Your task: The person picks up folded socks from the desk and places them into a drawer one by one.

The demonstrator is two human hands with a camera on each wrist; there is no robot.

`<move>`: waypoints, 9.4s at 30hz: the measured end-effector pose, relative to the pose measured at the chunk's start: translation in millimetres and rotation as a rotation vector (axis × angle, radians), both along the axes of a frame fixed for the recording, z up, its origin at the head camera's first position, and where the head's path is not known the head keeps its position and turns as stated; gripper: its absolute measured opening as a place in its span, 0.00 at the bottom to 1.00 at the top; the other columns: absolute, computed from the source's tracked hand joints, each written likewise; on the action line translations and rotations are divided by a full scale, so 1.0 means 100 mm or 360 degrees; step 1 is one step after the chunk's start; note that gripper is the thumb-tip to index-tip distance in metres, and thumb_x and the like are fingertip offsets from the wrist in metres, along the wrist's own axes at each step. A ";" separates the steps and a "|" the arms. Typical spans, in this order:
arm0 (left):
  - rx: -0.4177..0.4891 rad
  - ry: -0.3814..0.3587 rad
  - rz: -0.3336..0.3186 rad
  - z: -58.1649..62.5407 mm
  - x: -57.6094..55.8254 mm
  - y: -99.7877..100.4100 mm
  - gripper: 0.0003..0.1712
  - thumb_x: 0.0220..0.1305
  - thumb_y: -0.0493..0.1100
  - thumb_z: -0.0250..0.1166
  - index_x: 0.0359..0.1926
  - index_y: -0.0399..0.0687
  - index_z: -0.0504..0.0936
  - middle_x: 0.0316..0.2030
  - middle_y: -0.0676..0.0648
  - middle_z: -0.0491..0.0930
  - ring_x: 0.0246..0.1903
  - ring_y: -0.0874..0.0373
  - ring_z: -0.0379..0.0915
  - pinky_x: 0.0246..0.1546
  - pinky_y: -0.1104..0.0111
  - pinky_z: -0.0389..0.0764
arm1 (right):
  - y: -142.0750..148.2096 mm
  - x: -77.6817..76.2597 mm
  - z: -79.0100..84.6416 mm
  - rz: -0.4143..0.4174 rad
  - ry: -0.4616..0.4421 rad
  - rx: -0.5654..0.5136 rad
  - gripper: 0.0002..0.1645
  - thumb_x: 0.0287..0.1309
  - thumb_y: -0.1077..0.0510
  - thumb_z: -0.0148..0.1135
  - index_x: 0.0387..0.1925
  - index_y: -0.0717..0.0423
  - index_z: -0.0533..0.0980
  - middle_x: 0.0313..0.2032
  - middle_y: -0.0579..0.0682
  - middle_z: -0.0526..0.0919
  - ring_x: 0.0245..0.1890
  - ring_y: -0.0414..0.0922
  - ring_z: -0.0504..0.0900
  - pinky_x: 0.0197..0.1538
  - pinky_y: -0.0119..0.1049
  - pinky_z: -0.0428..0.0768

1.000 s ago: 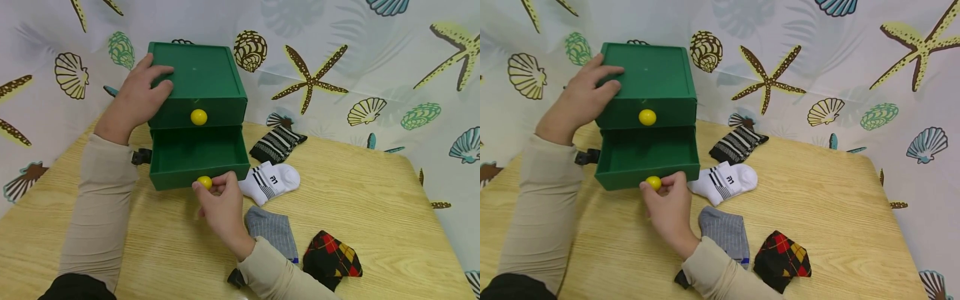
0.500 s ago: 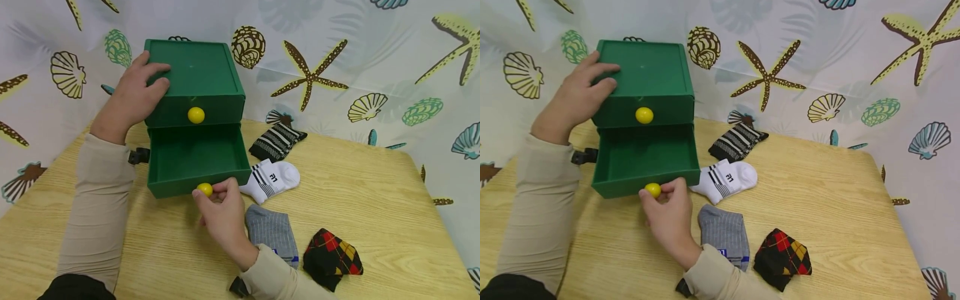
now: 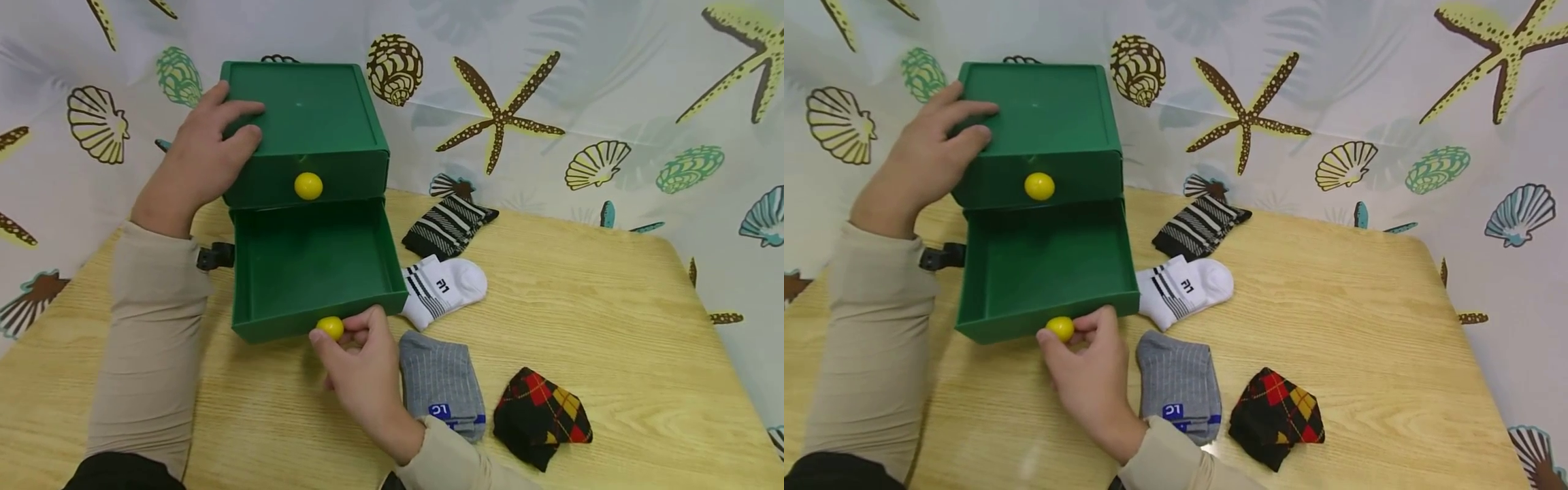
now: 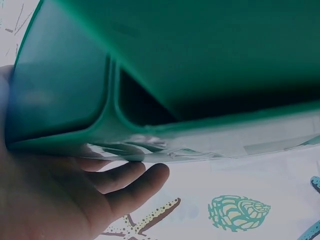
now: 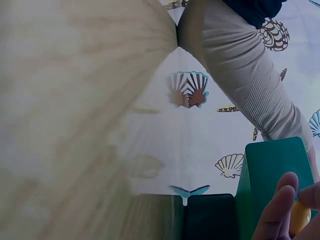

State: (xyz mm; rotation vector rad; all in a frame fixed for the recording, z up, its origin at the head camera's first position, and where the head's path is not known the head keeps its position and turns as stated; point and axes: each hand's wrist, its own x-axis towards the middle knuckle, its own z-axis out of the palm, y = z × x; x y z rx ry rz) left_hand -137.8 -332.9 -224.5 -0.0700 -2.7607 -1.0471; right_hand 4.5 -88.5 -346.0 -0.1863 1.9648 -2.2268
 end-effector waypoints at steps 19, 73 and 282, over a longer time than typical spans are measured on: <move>0.0024 0.0027 -0.0017 -0.01 -0.01 -0.02 0.35 0.76 0.52 0.40 0.77 0.43 0.61 0.80 0.46 0.33 0.77 0.43 0.27 0.71 0.38 0.43 | 0.38 -0.11 0.17 0.0512 -0.0031 0.0426 0.16 0.66 0.56 0.64 0.48 0.59 0.71 0.27 0.50 0.82 0.20 0.54 0.83 0.25 0.36 0.80; 0.0080 -0.0007 -0.0014 0.00 0.00 -0.03 0.35 0.75 0.55 0.41 0.78 0.48 0.62 0.80 0.50 0.31 0.77 0.45 0.27 0.71 0.38 0.44 | 3.43 -0.45 0.11 0.0863 -0.0449 0.1825 0.54 0.61 0.40 0.69 0.73 0.71 0.58 0.63 0.77 0.69 0.61 0.75 0.68 0.52 0.63 0.77; 0.0129 -0.0026 0.0005 0.03 0.02 -0.03 0.35 0.75 0.55 0.42 0.77 0.48 0.63 0.80 0.50 0.32 0.77 0.42 0.28 0.70 0.37 0.45 | 2.42 -1.28 0.13 0.0641 0.0101 0.1934 0.37 0.54 0.59 0.62 0.63 0.74 0.67 0.51 0.70 0.74 0.43 0.56 0.74 0.44 0.49 0.75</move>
